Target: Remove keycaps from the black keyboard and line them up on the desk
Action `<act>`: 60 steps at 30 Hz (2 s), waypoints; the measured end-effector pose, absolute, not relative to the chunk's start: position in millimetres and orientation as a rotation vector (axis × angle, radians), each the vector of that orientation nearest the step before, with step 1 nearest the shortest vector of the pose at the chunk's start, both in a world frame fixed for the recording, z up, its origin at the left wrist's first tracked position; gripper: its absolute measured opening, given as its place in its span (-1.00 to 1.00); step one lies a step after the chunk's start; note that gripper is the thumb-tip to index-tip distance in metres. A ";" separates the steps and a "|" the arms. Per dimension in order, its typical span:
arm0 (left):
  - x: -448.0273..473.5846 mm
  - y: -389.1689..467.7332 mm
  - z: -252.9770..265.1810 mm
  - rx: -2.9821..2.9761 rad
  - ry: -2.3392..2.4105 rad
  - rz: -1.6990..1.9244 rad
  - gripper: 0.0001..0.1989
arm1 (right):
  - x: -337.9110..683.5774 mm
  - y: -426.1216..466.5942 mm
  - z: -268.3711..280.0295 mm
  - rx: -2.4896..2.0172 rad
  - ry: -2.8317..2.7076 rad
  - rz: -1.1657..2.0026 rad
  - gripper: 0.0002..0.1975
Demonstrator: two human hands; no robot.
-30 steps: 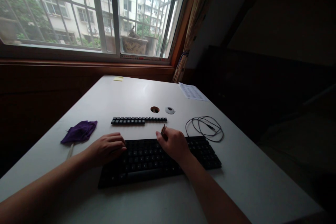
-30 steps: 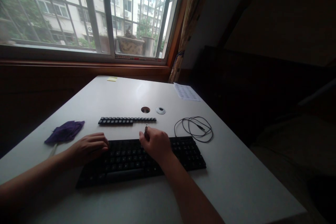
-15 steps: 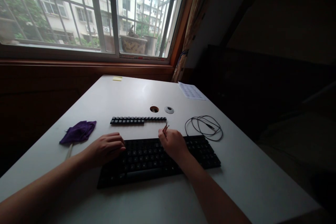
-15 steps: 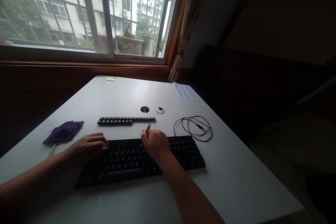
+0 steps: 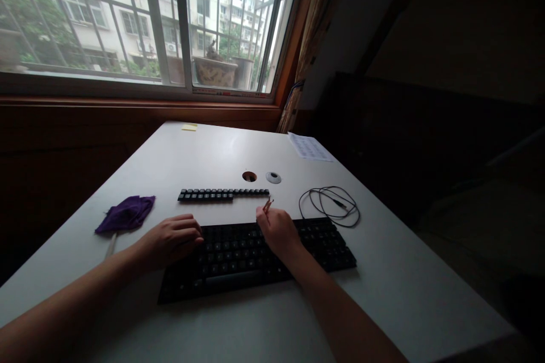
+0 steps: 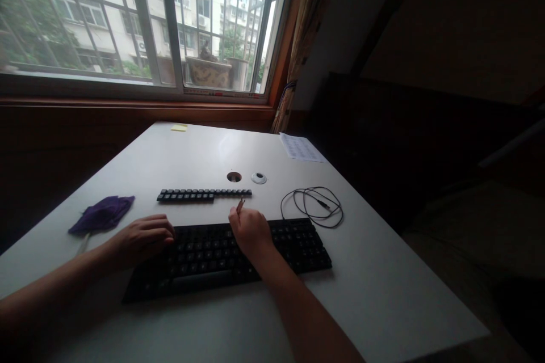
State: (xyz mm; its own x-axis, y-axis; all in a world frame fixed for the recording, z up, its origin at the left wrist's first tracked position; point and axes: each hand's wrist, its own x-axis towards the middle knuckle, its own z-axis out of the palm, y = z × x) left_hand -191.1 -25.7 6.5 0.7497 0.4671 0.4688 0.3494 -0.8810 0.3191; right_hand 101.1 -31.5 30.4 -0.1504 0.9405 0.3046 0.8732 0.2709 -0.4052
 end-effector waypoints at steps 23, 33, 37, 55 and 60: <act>-191.8 -23.5 1.8 2.737 0.634 0.821 -0.85 | 95.8 -26.8 14.8 -1.537 -1.952 0.178 -0.56; -191.5 -24.6 3.7 2.743 0.639 0.823 -0.85 | 95.1 -26.4 13.9 -1.524 -1.935 0.169 -0.57; -191.2 -24.7 4.1 2.745 0.643 0.830 -0.83 | 93.1 -29.9 14.1 -1.558 -1.983 0.098 -0.59; -191.0 -24.5 3.9 2.749 0.643 0.816 -0.82 | 86.6 -31.0 17.8 -1.797 -2.099 0.023 -0.55; -190.1 -24.3 4.4 2.738 0.623 0.828 -0.83 | 86.0 -28.3 21.5 -1.851 -2.070 0.062 -0.56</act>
State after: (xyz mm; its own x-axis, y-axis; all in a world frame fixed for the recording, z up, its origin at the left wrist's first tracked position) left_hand -190.1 -24.3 4.4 0.7522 0.4537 0.4779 0.3338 -0.8877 0.3173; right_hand 86.0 -28.3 21.5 -0.0755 0.9688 0.2361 0.9529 0.1398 -0.2690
